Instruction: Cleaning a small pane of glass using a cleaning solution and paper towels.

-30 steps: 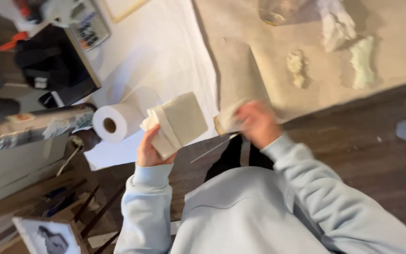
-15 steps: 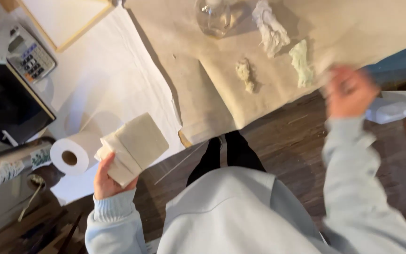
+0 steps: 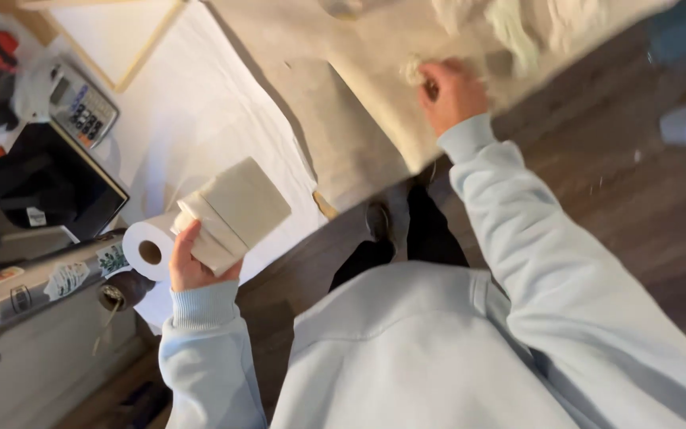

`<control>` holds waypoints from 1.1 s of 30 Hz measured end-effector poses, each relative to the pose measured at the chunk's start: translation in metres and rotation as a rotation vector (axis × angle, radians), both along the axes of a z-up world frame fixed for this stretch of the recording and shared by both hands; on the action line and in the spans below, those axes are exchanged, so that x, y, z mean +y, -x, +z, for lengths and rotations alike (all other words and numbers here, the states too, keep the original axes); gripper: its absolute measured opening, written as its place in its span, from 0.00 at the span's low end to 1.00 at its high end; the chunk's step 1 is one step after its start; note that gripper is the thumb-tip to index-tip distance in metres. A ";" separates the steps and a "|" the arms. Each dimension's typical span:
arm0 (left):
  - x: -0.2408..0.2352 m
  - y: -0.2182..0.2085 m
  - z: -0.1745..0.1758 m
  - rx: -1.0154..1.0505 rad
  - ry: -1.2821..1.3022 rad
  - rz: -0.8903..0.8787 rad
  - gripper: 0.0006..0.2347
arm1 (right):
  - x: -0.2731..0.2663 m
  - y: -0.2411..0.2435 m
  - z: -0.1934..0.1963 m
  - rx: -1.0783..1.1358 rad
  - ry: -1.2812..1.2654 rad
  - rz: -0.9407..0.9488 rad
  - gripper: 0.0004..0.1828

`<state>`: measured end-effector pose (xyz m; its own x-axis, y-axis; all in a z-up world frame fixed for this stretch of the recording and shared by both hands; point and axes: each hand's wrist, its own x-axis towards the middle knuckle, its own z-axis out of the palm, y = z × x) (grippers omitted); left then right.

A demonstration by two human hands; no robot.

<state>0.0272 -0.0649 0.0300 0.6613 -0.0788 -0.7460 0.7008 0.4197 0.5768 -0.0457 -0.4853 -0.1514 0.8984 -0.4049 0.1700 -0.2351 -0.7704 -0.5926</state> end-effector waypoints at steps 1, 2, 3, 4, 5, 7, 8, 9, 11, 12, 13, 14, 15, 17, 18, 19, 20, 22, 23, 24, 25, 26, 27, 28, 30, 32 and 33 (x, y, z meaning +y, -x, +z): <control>-0.003 -0.002 0.001 0.006 -0.087 0.004 0.29 | 0.000 0.025 0.013 -0.126 -0.251 -0.039 0.14; -0.005 -0.002 0.001 0.012 -0.175 0.011 0.34 | 0.002 0.050 0.027 -0.257 -0.498 -0.076 0.15; 0.007 0.001 -0.010 0.026 -0.180 -0.021 0.34 | 0.013 0.110 0.015 -0.249 -0.498 -0.111 0.15; 0.014 0.001 -0.024 -0.052 -0.099 0.027 0.22 | 0.018 0.159 0.004 -0.217 -0.518 -0.282 0.14; 0.023 0.000 -0.038 -0.127 -0.017 0.076 0.11 | 0.025 0.207 -0.008 -0.186 -0.537 -0.453 0.14; 0.028 -0.005 -0.046 -0.169 0.050 0.014 0.14 | 0.028 0.355 -0.137 -0.130 -0.573 -0.661 0.12; 0.031 -0.004 -0.050 -0.186 0.120 -0.048 0.17 | 0.049 0.444 -0.183 -0.047 -0.596 -0.872 0.11; 0.032 0.000 -0.036 -0.181 0.103 -0.050 0.17 | 0.068 0.543 -0.238 -0.036 -0.610 -0.875 0.11; 0.015 -0.006 -0.019 -0.055 0.000 0.117 0.13 | 0.081 0.628 -0.366 -0.048 -0.801 -1.747 0.17; 0.013 -0.008 -0.018 -0.061 0.003 0.108 0.13 | 0.106 0.588 -0.371 -0.058 -0.806 -1.753 0.17; 0.011 -0.009 -0.017 -0.068 -0.019 0.136 0.13 | 0.130 0.548 -0.376 -0.019 -0.768 -1.656 0.14; 0.013 -0.005 -0.015 -0.063 -0.050 0.171 0.14 | 0.157 0.517 -0.375 0.036 -0.726 -1.558 0.12; 0.022 -0.007 -0.022 -0.059 -0.057 0.170 0.14 | 0.162 0.488 -0.334 0.044 -0.727 -1.561 0.12; 0.036 -0.013 -0.033 -0.101 -0.030 0.134 0.14 | 0.197 0.379 -0.270 0.611 -1.037 -0.910 0.52; 0.031 -0.012 -0.030 -0.102 -0.019 0.129 0.14 | 0.195 0.370 -0.249 0.602 -1.031 -0.917 0.52; 0.025 -0.014 -0.025 -0.084 0.003 0.115 0.15 | 0.194 0.359 -0.225 0.521 -0.976 -0.891 0.46; 0.019 -0.016 -0.021 -0.070 0.035 0.106 0.16 | 0.185 0.344 -0.202 0.434 -0.910 -0.858 0.39; 0.008 -0.014 -0.020 -0.064 0.038 0.107 0.16 | 0.154 0.366 -0.213 0.239 -0.963 -0.702 0.30; 0.006 -0.013 -0.015 -0.053 0.019 0.108 0.17 | 0.139 0.376 -0.215 0.061 -1.024 -0.540 0.21; 0.013 -0.009 -0.024 -0.078 0.047 0.130 0.17 | 0.118 0.362 -0.170 0.041 -1.002 -0.507 0.21; 0.018 -0.008 -0.032 -0.066 0.031 0.131 0.17 | 0.098 0.348 -0.124 0.066 -0.850 -0.456 0.19; 0.018 -0.010 -0.043 -0.056 0.018 0.129 0.17 | 0.076 0.333 -0.079 0.081 -0.693 -0.408 0.16; 0.022 -0.019 -0.050 -0.084 0.051 0.149 0.17 | 0.050 0.299 -0.063 0.053 -0.667 -0.379 0.16; 0.030 -0.016 -0.060 -0.046 -0.010 0.117 0.17 | 0.033 0.282 -0.044 0.041 -0.594 -0.407 0.14; 0.034 -0.015 -0.073 -0.015 -0.053 0.104 0.17 | 0.000 0.227 -0.002 0.020 -0.507 -0.414 0.14; 0.026 -0.020 -0.078 -0.009 -0.051 0.117 0.19 | -0.032 0.153 0.046 -0.134 -0.664 -0.242 0.22; 0.025 -0.024 -0.087 -0.019 -0.034 0.135 0.19 | -0.062 0.111 0.047 -0.140 -0.650 -0.220 0.22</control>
<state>0.0515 -0.0397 -0.0575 0.6779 0.0369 -0.7342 0.6281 0.4899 0.6045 -0.1572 -0.5471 -0.1044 0.7713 -0.6336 -0.0599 -0.2324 -0.1928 -0.9533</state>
